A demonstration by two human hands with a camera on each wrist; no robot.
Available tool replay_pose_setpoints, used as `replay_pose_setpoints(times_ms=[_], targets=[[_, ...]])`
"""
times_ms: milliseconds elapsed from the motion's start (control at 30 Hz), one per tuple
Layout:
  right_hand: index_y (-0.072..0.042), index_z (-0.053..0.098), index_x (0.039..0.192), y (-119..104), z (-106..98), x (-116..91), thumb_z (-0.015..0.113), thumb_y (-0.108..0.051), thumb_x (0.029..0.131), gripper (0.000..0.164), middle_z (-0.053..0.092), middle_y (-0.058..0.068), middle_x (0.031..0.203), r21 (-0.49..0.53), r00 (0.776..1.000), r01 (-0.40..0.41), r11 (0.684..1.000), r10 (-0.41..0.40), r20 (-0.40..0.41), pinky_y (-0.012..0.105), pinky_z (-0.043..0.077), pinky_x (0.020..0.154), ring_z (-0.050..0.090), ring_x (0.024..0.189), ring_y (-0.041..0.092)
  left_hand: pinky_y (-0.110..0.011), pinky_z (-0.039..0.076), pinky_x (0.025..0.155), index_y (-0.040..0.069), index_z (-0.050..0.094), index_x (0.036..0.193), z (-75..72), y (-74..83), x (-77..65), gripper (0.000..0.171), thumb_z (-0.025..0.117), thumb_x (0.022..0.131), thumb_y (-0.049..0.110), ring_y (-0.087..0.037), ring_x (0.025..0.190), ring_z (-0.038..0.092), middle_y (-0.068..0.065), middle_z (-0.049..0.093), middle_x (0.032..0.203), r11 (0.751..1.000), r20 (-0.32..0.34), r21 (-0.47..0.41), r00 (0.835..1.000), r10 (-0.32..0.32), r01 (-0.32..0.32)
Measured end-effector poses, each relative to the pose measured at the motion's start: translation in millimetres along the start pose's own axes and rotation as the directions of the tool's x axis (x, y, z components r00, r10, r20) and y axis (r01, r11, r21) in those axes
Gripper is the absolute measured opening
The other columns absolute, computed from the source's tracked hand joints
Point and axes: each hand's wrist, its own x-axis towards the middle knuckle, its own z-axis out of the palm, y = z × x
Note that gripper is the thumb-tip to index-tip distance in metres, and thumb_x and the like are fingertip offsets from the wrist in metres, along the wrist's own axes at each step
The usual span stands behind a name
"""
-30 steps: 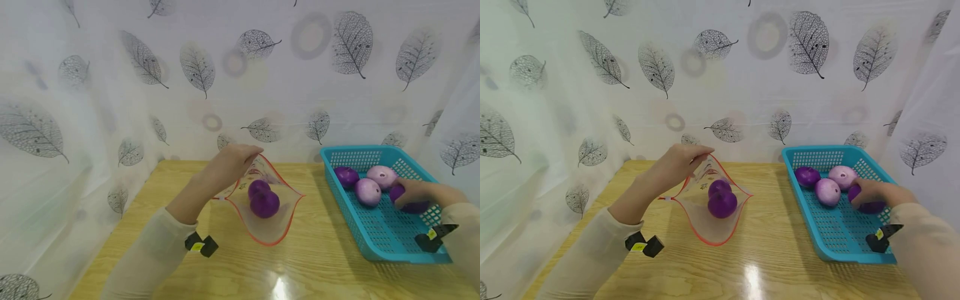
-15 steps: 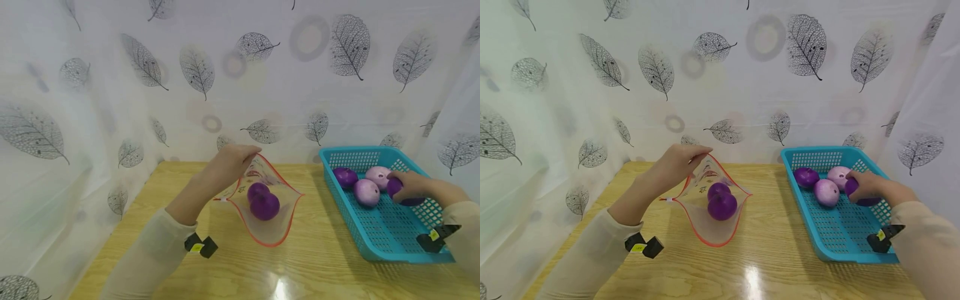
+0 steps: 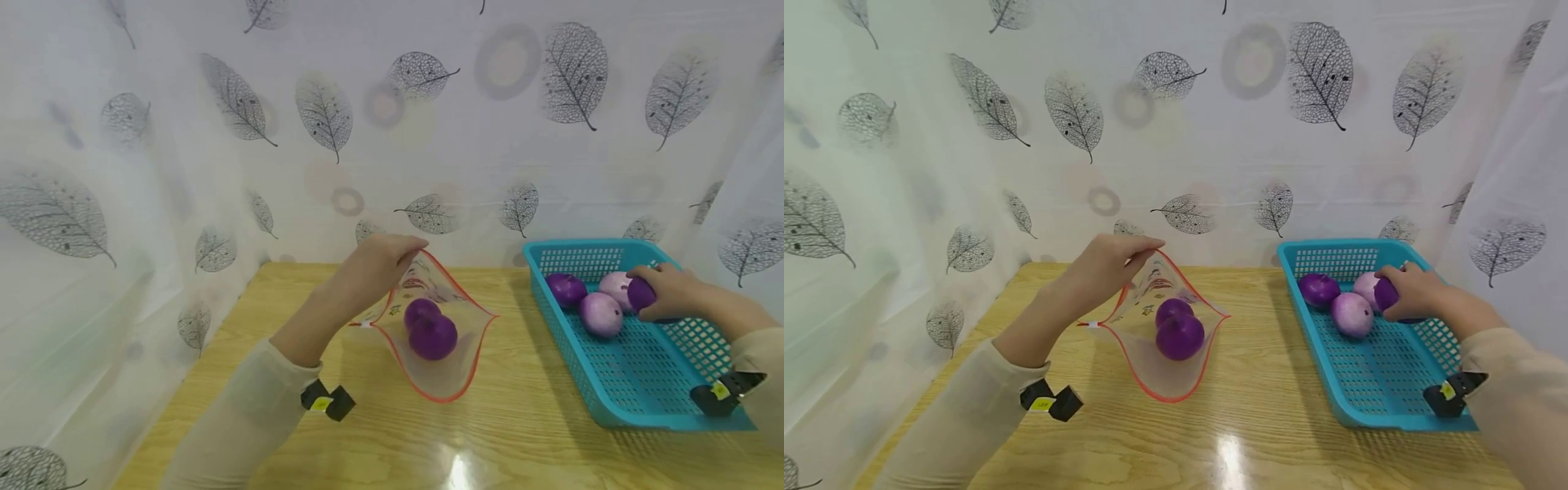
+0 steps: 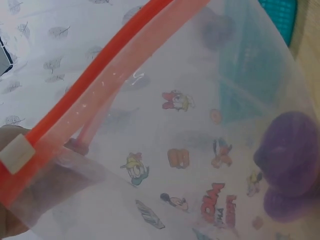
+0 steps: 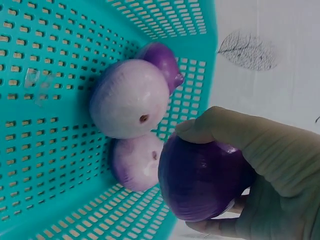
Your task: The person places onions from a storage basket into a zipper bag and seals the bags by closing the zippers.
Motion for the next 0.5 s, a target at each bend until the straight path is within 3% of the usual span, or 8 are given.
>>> replay_pose_setpoints(times_ms=[267, 500], targets=[[0.005, 0.048, 0.118, -26, -14, 0, 0.08, -0.019, 0.061, 0.069, 0.047, 0.041, 0.103, -0.052, 0.993, 0.081, 0.995, -0.084, -0.078, 0.036, 0.045, 0.053, 0.052, 0.077, 0.04, -0.028, 0.054, 0.088, -0.002, 0.066, 0.113, 2.0, -1.1, 0.2, 0.022, 0.055, 0.094, 0.001, -0.025, 0.101, 0.067, -0.014, 0.069, 0.108, 1.0, -0.017, -0.014, 1.0, 0.023, -0.023], [0.004, 0.051, 0.119, -48, -23, 1, 0.083, -0.021, 0.059, 0.072, 0.047, 0.04, 0.105, -0.11, 0.984, 0.13, 0.985, -0.142, -0.105, 0.042, 0.049, 0.057, 0.053, 0.082, 0.045, -0.028, 0.054, 0.087, -0.002, 0.066, 0.113, 1.3, 0.1, 0.3, 0.022, 0.055, 0.094, 0.001, -0.025, 0.099, 0.067, -0.014, 0.07, 0.106, 0.999, -0.017, 0.002, 0.999, 0.04, -0.04]])
